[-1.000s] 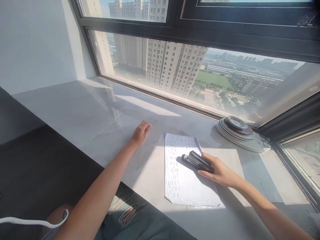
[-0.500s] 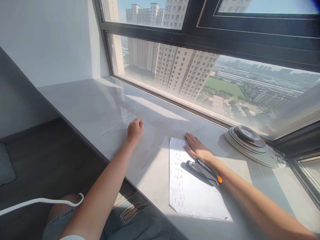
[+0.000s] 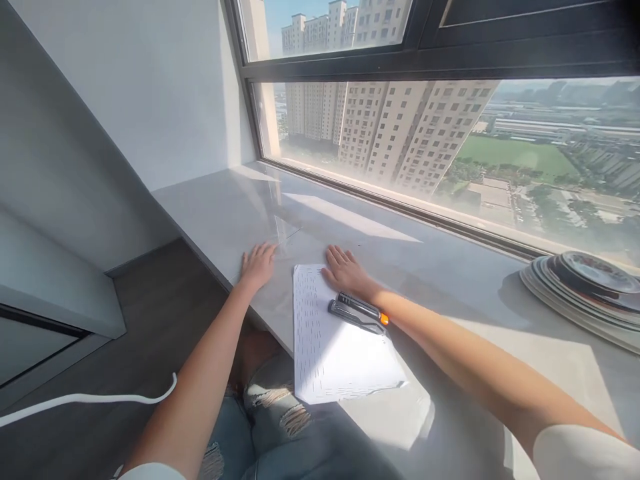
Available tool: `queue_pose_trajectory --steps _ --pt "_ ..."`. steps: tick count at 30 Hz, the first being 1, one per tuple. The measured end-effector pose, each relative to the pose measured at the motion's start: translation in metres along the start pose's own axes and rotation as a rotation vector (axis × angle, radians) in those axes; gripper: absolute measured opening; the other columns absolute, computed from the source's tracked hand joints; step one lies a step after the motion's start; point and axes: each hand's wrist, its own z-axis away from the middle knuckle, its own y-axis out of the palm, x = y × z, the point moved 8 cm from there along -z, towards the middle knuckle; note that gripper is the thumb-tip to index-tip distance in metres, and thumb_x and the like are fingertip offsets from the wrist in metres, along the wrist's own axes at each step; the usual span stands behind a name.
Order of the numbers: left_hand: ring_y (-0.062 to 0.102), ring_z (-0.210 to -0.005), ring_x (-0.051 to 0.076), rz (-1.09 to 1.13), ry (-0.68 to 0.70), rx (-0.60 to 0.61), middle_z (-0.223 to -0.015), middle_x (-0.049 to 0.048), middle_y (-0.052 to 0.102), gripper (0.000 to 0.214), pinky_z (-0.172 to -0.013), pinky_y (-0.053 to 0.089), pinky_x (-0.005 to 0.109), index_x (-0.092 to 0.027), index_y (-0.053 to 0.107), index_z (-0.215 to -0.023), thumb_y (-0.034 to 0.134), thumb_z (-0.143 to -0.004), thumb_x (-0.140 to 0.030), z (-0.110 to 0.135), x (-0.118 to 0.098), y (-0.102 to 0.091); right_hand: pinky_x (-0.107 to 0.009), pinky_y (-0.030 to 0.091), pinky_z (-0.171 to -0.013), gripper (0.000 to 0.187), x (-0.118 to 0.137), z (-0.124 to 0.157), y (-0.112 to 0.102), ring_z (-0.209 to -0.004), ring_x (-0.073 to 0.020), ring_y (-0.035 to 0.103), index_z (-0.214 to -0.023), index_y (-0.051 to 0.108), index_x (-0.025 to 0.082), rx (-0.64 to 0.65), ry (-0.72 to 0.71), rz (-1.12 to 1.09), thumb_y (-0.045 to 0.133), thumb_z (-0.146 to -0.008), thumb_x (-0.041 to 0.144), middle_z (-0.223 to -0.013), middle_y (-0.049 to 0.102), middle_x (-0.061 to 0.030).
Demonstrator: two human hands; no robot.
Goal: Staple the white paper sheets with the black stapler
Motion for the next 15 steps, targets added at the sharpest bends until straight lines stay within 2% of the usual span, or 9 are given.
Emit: queue_pose_trajectory --steps 3,6,8,10,13,15 --pt "0.027 -0.158 0.028 0.019 -0.004 -0.029 -0.168 0.0032 0.037 0.054 -0.128 0.018 0.062 -0.030 0.047 -0.155 0.025 -0.107 -0.027 0.001 0.000 -0.003 -0.058 0.018 -0.130 0.071 0.042 -0.028 0.003 -0.160 -0.0327 0.020 -0.164 0.029 0.007 -0.008 -0.119 -0.048 0.022 -0.109 0.050 -0.171 0.022 -0.0164" --pt "0.030 -0.157 0.026 0.010 -0.012 -0.056 -0.167 0.0039 0.040 0.053 -0.129 0.019 0.059 -0.030 0.048 -0.154 0.028 -0.105 -0.022 0.002 0.000 -0.004 -0.061 0.018 -0.129 0.069 0.058 -0.036 -0.005 -0.160 -0.0339 0.018 -0.166 0.026 0.009 -0.036 -0.146 -0.110 0.028 -0.109 0.048 -0.172 0.020 -0.0145" --pt "0.030 -0.157 0.026 0.017 -0.009 -0.069 -0.166 0.0036 0.041 0.054 -0.129 0.019 0.059 -0.030 0.049 -0.154 0.029 -0.105 -0.021 0.002 0.001 -0.003 -0.061 0.016 -0.129 0.066 0.063 -0.030 -0.017 -0.161 -0.0329 0.013 -0.167 0.025 0.012 -0.082 -0.213 -0.164 0.031 -0.109 0.044 -0.173 0.019 -0.0112" --pt "0.030 -0.157 0.026 0.031 -0.003 -0.079 -0.166 0.0037 0.041 0.054 -0.128 0.019 0.059 -0.029 0.049 -0.154 0.028 -0.105 -0.020 0.002 0.002 -0.003 -0.056 0.017 -0.131 0.058 0.075 -0.016 -0.029 -0.162 -0.0266 0.013 -0.166 0.031 0.019 -0.079 -0.385 -0.241 0.027 -0.110 0.037 -0.172 0.023 -0.0049" --pt "0.033 -0.156 0.026 0.045 -0.012 -0.096 -0.164 0.0039 0.044 0.053 -0.128 0.020 0.058 -0.030 0.052 -0.151 0.029 -0.105 -0.018 0.002 0.003 -0.003 -0.042 0.025 -0.131 0.053 0.095 0.010 -0.035 -0.158 -0.0156 0.026 -0.162 0.039 0.029 0.077 -0.643 -0.366 0.023 -0.112 0.037 -0.170 0.029 0.0050" --pt "0.034 -0.155 0.026 0.050 -0.017 -0.104 -0.164 0.0038 0.045 0.053 -0.128 0.020 0.058 -0.031 0.054 -0.150 0.031 -0.104 -0.017 0.002 0.003 -0.004 -0.037 0.023 -0.132 0.051 0.101 0.020 -0.034 -0.157 -0.0136 0.030 -0.162 0.039 0.034 0.179 -0.680 -0.421 0.026 -0.113 0.042 -0.169 0.031 0.0087"
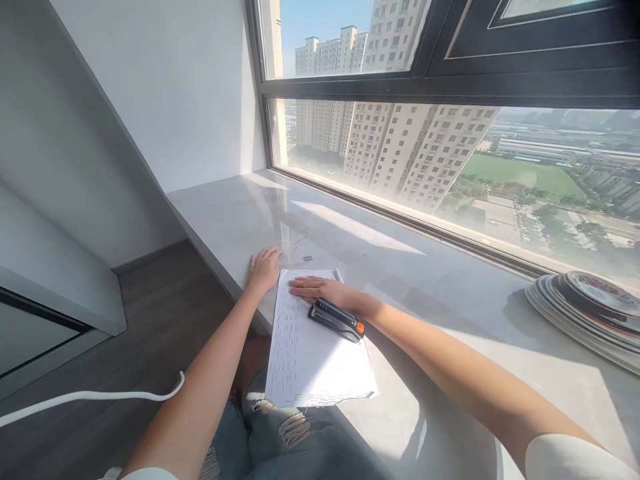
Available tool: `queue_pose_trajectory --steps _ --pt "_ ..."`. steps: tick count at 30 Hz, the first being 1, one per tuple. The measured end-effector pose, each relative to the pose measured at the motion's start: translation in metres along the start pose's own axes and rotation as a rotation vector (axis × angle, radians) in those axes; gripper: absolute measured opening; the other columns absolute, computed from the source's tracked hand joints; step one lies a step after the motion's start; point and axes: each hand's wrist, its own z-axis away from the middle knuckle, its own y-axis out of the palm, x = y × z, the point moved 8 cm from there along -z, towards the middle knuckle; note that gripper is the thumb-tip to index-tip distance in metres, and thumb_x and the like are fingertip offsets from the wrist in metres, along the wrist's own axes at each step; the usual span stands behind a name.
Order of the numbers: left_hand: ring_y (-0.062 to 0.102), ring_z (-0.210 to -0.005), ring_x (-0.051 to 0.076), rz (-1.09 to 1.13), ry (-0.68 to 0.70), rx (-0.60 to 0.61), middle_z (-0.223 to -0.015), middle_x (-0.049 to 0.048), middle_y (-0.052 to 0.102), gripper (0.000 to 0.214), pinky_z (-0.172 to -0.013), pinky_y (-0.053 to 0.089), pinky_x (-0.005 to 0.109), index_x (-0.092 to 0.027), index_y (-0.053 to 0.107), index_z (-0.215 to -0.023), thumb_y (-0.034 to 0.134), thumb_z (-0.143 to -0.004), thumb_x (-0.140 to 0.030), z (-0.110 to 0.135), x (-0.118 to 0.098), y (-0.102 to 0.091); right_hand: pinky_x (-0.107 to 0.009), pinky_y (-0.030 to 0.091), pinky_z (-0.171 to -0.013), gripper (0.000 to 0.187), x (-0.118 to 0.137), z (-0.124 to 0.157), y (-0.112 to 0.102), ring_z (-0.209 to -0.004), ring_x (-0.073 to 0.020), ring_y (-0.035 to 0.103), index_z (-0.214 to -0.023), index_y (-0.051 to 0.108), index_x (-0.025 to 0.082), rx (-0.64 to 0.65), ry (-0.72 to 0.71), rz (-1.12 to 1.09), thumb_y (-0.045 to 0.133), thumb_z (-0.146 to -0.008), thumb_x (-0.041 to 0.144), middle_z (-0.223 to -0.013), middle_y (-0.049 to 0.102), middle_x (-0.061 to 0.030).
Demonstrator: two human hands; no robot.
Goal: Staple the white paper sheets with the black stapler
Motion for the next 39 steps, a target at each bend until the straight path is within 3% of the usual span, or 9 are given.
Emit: queue_pose_trajectory --steps 3,8,14,22,30,35,39 --pt "0.034 -0.155 0.026 0.003 0.004 0.004 -0.164 0.0038 0.045 0.053 -0.129 0.020 0.057 -0.031 0.054 -0.149 0.032 -0.104 -0.017 0.001 -0.002 -0.001 -0.038 0.015 -0.135 0.052 -0.002 0.007 0.002 -0.159 -0.0146 0.025 -0.163 0.034 0.036 0.042 0.008 -0.040 0.029 -0.112 0.046 -0.169 0.030 0.0096" --pt "0.033 -0.155 0.025 0.006 -0.016 0.018 -0.164 0.0027 0.044 0.052 -0.129 0.019 0.055 -0.031 0.053 -0.150 0.030 -0.104 -0.019 0.002 -0.001 -0.001 -0.046 0.018 -0.134 0.053 -0.028 0.045 -0.013 -0.158 -0.0205 0.027 -0.163 0.034 0.033 0.032 0.036 -0.036 0.030 -0.112 0.046 -0.169 0.032 0.0032" --pt "0.035 -0.154 0.024 -0.012 -0.012 0.005 -0.163 0.0022 0.046 0.054 -0.129 0.021 0.053 -0.030 0.055 -0.149 0.031 -0.102 -0.017 0.000 -0.001 0.000 -0.046 0.022 -0.134 0.050 -0.039 0.092 -0.037 -0.157 -0.0211 0.030 -0.161 0.038 0.039 0.016 0.178 -0.007 0.029 -0.112 0.044 -0.166 0.035 0.0097" --pt "0.036 -0.153 0.024 -0.040 -0.013 0.013 -0.162 0.0019 0.047 0.054 -0.128 0.024 0.049 -0.030 0.055 -0.149 0.031 -0.102 -0.017 0.001 -0.003 -0.002 -0.045 0.037 -0.129 0.048 -0.044 0.099 -0.036 -0.148 -0.0234 0.047 -0.153 0.054 0.035 -0.087 0.179 0.005 0.035 -0.110 0.043 -0.158 0.049 0.0067" --pt "0.039 -0.150 0.024 -0.033 -0.003 -0.011 -0.160 0.0026 0.050 0.052 -0.127 0.026 0.048 -0.028 0.057 -0.146 0.031 -0.102 -0.017 0.003 -0.008 -0.007 -0.049 0.028 -0.132 0.050 -0.043 0.097 -0.032 -0.154 -0.0232 0.038 -0.160 0.041 0.034 -0.032 0.140 -0.002 0.033 -0.111 0.039 -0.165 0.039 0.0075" --pt "0.039 -0.150 0.024 -0.029 -0.008 -0.014 -0.160 0.0019 0.050 0.052 -0.127 0.026 0.049 -0.029 0.057 -0.146 0.032 -0.102 -0.017 0.002 -0.007 -0.005 -0.049 0.038 -0.126 0.048 -0.045 0.099 -0.035 -0.149 -0.0246 0.045 -0.152 0.056 0.031 -0.070 0.187 0.031 0.032 -0.110 0.038 -0.160 0.049 0.0035" --pt "0.040 -0.149 0.024 -0.027 -0.005 -0.032 -0.159 0.0023 0.051 0.052 -0.127 0.026 0.049 -0.029 0.058 -0.145 0.034 -0.101 -0.016 0.002 -0.006 -0.005 -0.047 0.036 -0.128 0.049 -0.044 0.096 -0.033 -0.150 -0.0231 0.044 -0.154 0.053 0.032 -0.056 0.180 0.028 0.032 -0.110 0.035 -0.161 0.047 0.0034"
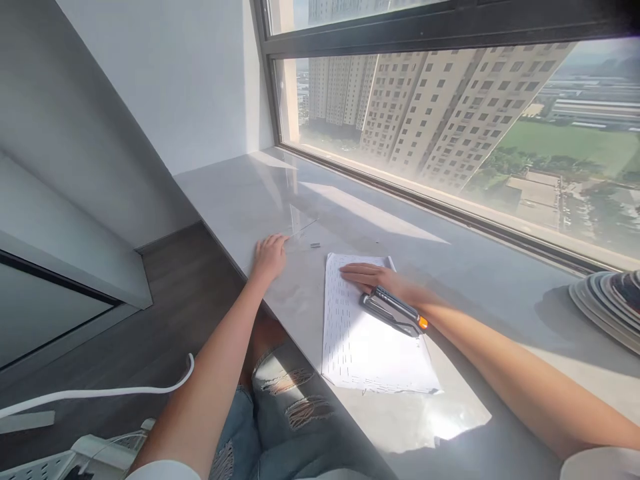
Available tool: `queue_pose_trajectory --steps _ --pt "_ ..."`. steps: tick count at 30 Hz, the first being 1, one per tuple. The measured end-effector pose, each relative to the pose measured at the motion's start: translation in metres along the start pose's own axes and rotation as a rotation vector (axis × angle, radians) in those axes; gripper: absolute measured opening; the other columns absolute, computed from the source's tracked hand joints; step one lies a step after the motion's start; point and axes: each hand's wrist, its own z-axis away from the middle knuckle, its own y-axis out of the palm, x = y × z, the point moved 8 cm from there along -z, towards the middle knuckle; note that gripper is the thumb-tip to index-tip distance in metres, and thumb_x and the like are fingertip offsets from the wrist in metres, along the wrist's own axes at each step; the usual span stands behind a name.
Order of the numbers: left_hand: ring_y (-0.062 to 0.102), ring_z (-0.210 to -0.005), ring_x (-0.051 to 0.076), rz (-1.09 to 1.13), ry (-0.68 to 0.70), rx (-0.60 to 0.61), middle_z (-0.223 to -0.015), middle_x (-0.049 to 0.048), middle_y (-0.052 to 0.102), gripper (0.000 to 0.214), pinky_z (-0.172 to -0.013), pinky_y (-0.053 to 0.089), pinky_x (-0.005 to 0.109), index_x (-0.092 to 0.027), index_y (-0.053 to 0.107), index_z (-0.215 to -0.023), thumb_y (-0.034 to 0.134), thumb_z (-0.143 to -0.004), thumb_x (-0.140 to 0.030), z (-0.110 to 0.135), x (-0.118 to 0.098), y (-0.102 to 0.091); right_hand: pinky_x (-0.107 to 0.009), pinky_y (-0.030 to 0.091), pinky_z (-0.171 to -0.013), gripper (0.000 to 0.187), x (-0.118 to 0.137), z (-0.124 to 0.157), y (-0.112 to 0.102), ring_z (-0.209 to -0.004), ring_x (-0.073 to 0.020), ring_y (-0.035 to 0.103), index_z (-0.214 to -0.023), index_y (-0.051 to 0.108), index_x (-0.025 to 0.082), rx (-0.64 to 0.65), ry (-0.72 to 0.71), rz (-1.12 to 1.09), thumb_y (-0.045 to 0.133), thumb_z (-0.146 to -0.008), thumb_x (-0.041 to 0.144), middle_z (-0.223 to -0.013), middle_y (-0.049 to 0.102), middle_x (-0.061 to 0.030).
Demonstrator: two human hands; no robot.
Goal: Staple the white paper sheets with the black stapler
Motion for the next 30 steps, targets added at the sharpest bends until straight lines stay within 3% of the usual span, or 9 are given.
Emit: queue_pose_trajectory --steps 4,7,9,10,14,17,21,23,30 --pt "0.041 -0.149 0.024 0.003 -0.002 -0.007 -0.157 0.0025 0.052 0.050 -0.127 0.026 0.051 -0.031 0.060 -0.143 0.032 -0.102 -0.017 0.000 -0.001 0.000 -0.048 0.042 -0.122 0.045 -0.001 0.002 -0.008 -0.141 -0.0266 0.053 -0.143 0.064 0.028 -0.075 0.009 -0.038 0.038 -0.108 0.039 -0.151 0.058 -0.0032" --pt "0.040 -0.149 0.025 0.005 0.005 -0.004 -0.157 0.0032 0.053 0.049 -0.127 0.024 0.053 -0.031 0.060 -0.142 0.032 -0.103 -0.018 0.001 -0.003 -0.001 -0.048 0.054 -0.104 0.040 -0.015 0.030 -0.041 -0.113 -0.0287 0.069 -0.115 0.074 0.023 -0.411 0.227 -0.106 0.042 -0.106 0.045 -0.116 0.075 -0.0085" --pt "0.041 -0.148 0.025 0.004 0.015 -0.016 -0.156 0.0042 0.054 0.049 -0.127 0.024 0.054 -0.030 0.059 -0.141 0.033 -0.102 -0.018 0.002 -0.004 -0.002 -0.047 0.056 -0.095 0.039 -0.021 0.068 -0.055 -0.097 -0.0275 0.072 -0.106 0.073 0.023 -0.610 0.432 -0.145 0.043 -0.105 0.047 -0.099 0.075 -0.0071" --pt "0.041 -0.148 0.026 0.005 0.022 -0.025 -0.155 0.0050 0.054 0.049 -0.127 0.024 0.054 -0.030 0.059 -0.141 0.033 -0.102 -0.018 0.002 -0.005 -0.003 -0.046 0.056 -0.093 0.038 -0.018 0.089 -0.056 -0.094 -0.0270 0.072 -0.106 0.072 0.023 -0.651 0.509 -0.156 0.044 -0.104 0.048 -0.096 0.075 -0.0066" --pt "0.040 -0.147 0.030 0.020 0.054 -0.017 -0.155 0.0092 0.053 0.049 -0.125 0.024 0.060 -0.027 0.058 -0.142 0.031 -0.103 -0.021 0.001 -0.007 -0.005 -0.044 0.056 -0.090 0.035 0.020 0.161 -0.031 -0.097 -0.0271 0.071 -0.107 0.071 0.024 -0.660 0.689 -0.103 0.046 -0.102 0.048 -0.104 0.075 -0.0080" --pt "0.036 -0.150 0.032 0.026 0.059 0.023 -0.158 0.0110 0.050 0.051 -0.124 0.024 0.063 -0.026 0.057 -0.145 0.026 -0.104 -0.023 0.000 -0.007 -0.004 -0.046 0.055 -0.091 0.035 0.052 0.186 -0.008 -0.102 -0.0285 0.069 -0.114 0.071 0.025 -0.615 0.722 0.023 0.047 -0.103 0.048 -0.111 0.072 -0.0100" --pt "0.037 -0.149 0.032 0.005 0.059 0.023 -0.157 0.0114 0.050 0.050 -0.124 0.026 0.061 -0.026 0.057 -0.144 0.029 -0.103 -0.022 -0.001 -0.007 -0.004 -0.050 0.050 -0.103 0.050 0.068 0.177 0.005 -0.119 -0.0311 0.062 -0.146 0.054 0.026 -0.524 0.659 0.081 0.046 -0.103 0.052 -0.134 0.065 -0.0120" --pt "0.038 -0.148 0.032 -0.007 0.061 0.027 -0.157 0.0119 0.050 0.050 -0.123 0.028 0.061 -0.026 0.057 -0.144 0.030 -0.102 -0.022 -0.002 -0.007 -0.004 -0.053 0.046 -0.107 0.056 0.068 0.169 0.005 -0.125 -0.0334 0.057 -0.150 0.048 0.025 -0.470 0.648 0.134 0.048 -0.102 0.055 -0.142 0.061 -0.0125" --pt "0.038 -0.149 0.031 -0.032 0.069 0.021 -0.157 0.0131 0.050 0.049 -0.122 0.029 0.058 -0.025 0.056 -0.144 0.031 -0.102 -0.021 -0.003 -0.009 -0.007 -0.048 0.049 -0.094 0.041 0.066 0.166 0.003 -0.102 -0.0299 0.061 -0.116 0.060 0.021 -0.469 0.672 0.220 0.048 -0.102 0.058 -0.117 0.068 -0.0129"
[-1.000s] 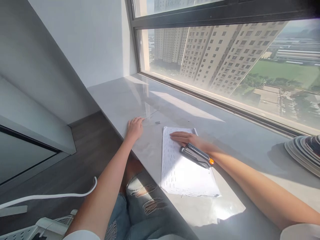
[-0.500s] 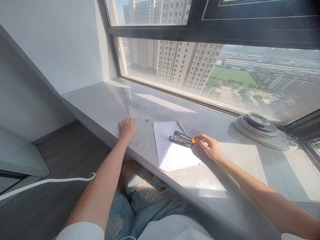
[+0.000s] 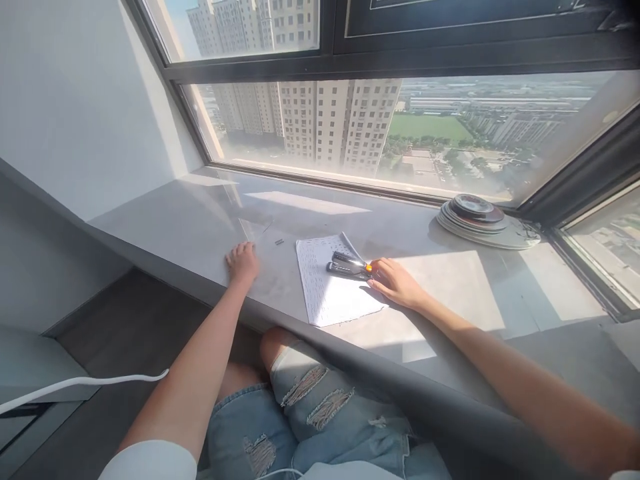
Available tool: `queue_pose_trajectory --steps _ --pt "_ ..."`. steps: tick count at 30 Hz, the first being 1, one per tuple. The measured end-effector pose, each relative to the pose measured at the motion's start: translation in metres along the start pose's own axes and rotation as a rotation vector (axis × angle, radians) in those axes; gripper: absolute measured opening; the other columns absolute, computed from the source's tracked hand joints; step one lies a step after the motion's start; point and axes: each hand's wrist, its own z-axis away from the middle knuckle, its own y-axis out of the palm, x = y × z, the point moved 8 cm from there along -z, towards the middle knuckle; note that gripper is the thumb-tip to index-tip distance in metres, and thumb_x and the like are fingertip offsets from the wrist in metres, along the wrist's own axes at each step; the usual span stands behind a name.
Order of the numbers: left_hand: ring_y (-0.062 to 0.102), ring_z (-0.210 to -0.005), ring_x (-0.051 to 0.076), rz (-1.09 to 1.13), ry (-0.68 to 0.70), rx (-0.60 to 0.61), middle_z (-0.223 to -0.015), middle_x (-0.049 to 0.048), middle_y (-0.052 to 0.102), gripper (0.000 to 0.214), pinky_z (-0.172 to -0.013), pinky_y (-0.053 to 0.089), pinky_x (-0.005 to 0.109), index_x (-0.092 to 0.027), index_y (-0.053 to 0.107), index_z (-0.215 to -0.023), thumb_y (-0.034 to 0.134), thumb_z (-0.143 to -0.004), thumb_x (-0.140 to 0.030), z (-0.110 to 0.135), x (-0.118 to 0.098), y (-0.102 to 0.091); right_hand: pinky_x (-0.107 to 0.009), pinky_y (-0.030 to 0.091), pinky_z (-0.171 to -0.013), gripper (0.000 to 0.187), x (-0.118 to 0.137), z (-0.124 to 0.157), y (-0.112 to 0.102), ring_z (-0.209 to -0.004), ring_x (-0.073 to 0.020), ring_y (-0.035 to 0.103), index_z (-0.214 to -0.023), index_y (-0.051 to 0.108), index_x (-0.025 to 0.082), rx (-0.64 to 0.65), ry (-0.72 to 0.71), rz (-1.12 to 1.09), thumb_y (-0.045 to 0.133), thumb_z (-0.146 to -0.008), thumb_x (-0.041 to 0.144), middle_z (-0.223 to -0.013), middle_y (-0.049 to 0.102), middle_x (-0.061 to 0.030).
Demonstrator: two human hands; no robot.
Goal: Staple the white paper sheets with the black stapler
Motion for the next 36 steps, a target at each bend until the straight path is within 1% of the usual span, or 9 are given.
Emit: queue_pose_trajectory --steps 5,11,17,20,22,26,28,31,36 --pt "0.041 -0.146 0.033 -0.037 -0.005 -0.016 -0.152 0.0142 0.054 0.046 -0.121 0.030 0.059 -0.025 0.057 -0.141 0.033 -0.102 -0.021 -0.001 -0.002 0.000 -0.046 0.049 -0.092 0.041 0.000 -0.001 0.003 -0.104 -0.0302 0.060 -0.125 0.058 0.022 -0.009 -0.007 0.049 0.040 -0.106 0.054 -0.120 0.066 -0.0134" --pt "0.050 -0.136 0.031 -0.074 -0.040 -0.047 -0.144 0.0141 0.060 0.044 -0.116 0.035 0.052 -0.026 0.059 -0.138 0.035 -0.102 -0.020 -0.002 0.000 0.001 -0.046 0.048 -0.091 0.039 0.002 -0.001 0.009 -0.105 -0.0311 0.058 -0.123 0.059 0.022 -0.026 -0.035 0.165 0.033 -0.109 0.047 -0.123 0.064 -0.0154" --pt "0.052 -0.132 0.030 -0.050 -0.031 -0.059 -0.144 0.0113 0.060 0.043 -0.117 0.034 0.051 -0.026 0.060 -0.137 0.037 -0.102 -0.018 -0.003 0.004 0.005 -0.045 0.049 -0.088 0.044 -0.002 0.001 0.011 -0.108 -0.0317 0.059 -0.143 0.048 0.020 -0.063 -0.025 0.186 0.037 -0.108 0.045 -0.124 0.064 -0.0149" --pt "0.051 -0.133 0.030 -0.033 -0.049 -0.061 -0.144 0.0109 0.060 0.042 -0.119 0.032 0.051 -0.026 0.061 -0.136 0.037 -0.102 -0.017 -0.002 0.006 0.005 -0.045 0.051 -0.086 0.048 -0.001 0.003 0.009 -0.108 -0.0311 0.061 -0.149 0.042 0.021 -0.102 -0.059 0.133 0.042 -0.107 0.042 -0.124 0.064 -0.0141" --pt "0.051 -0.135 0.029 -0.021 -0.063 -0.065 -0.145 0.0106 0.060 0.043 -0.120 0.031 0.050 -0.027 0.062 -0.136 0.037 -0.102 -0.016 0.000 0.006 0.004 -0.043 0.052 -0.086 0.044 0.000 0.005 0.004 -0.108 -0.0294 0.063 -0.147 0.045 0.023 -0.154 -0.085 0.032 0.045 -0.106 0.037 -0.124 0.065 -0.0130" --pt "0.052 -0.134 0.027 -0.011 -0.065 -0.085 -0.145 0.0105 0.060 0.044 -0.120 0.033 0.047 -0.024 0.062 -0.136 0.037 -0.101 -0.013 0.004 0.006 0.000 -0.039 0.052 -0.082 0.018 -0.004 0.009 -0.012 -0.098 -0.0260 0.064 -0.117 0.058 0.024 -0.344 -0.049 -0.167 0.046 -0.104 0.030 -0.106 0.067 -0.0088" --pt "0.054 -0.131 0.026 -0.026 -0.056 -0.092 -0.142 0.0105 0.063 0.043 -0.117 0.036 0.043 -0.023 0.063 -0.134 0.038 -0.101 -0.013 0.006 0.006 -0.001 -0.038 0.052 -0.079 0.014 -0.001 0.007 -0.012 -0.094 -0.0254 0.063 -0.110 0.058 0.025 -0.337 -0.061 -0.189 0.047 -0.103 0.029 -0.099 0.067 -0.0078" --pt "0.056 -0.128 0.026 -0.049 -0.056 -0.099 -0.139 0.0109 0.064 0.042 -0.115 0.039 0.041 -0.022 0.064 -0.133 0.039 -0.101 -0.013 0.006 0.007 -0.001 -0.037 0.052 -0.080 0.015 0.008 0.004 -0.007 -0.095 -0.0248 0.063 -0.113 0.059 0.025 -0.272 -0.124 -0.185 0.048 -0.104 0.029 -0.103 0.067 -0.0080" --pt "0.055 -0.129 0.026 -0.074 -0.056 -0.090 -0.138 0.0121 0.064 0.041 -0.116 0.039 0.041 -0.021 0.064 -0.133 0.039 -0.102 -0.016 0.006 0.006 -0.002 -0.037 0.052 -0.080 0.017 0.021 0.005 -0.004 -0.095 -0.0252 0.063 -0.118 0.058 0.024 -0.294 -0.198 -0.097 0.047 -0.105 0.027 -0.106 0.064 -0.0094"
